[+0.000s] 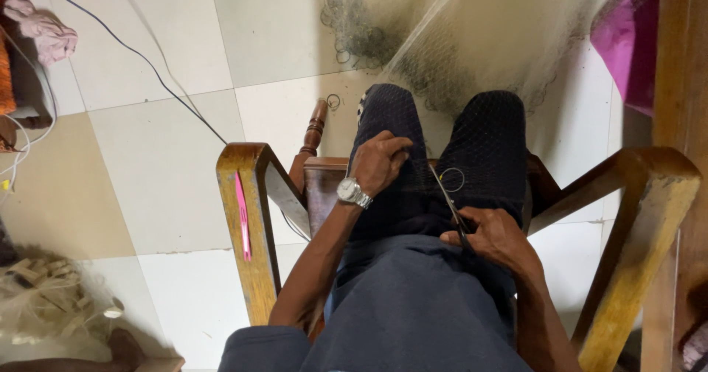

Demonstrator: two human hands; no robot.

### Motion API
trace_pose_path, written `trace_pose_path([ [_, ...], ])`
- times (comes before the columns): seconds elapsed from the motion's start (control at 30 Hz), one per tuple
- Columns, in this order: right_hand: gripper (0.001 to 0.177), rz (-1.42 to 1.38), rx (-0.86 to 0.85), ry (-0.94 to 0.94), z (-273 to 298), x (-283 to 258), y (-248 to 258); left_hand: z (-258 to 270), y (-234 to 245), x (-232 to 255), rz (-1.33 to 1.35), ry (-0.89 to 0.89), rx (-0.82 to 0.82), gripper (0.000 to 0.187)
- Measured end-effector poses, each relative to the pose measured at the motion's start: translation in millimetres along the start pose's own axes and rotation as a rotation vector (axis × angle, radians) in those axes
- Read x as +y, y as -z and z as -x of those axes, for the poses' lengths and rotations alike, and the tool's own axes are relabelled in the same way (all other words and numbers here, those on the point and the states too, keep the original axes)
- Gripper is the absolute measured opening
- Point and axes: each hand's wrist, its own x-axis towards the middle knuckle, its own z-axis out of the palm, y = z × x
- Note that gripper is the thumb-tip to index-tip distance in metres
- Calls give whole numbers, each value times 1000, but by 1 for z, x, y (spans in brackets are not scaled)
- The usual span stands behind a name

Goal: Repairing a fine-mesh fishing net using a plastic shuttle

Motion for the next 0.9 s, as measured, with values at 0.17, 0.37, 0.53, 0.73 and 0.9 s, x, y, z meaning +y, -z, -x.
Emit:
trace_pose_path([
  [0.17,47,32,2,-64,4,3,-1,-3,-2,-6,-35,2,-29,4],
  [0.37,42,57,-8,-45,3,-4,-3,1,-4,-12,-17,-40,-15,4],
  [0.53,45,186,4,-43,-7,-12,-5,4,3,-3,11,-49,-12,4],
  [0.73,49,555,-23,-108,-16,-34,-5,-4,2,-5,-3,-61,-48,4],
  [0.9,37,593,-36,-83,-10,-57,0,-16,6,-2,-117,-147,-167,6],
])
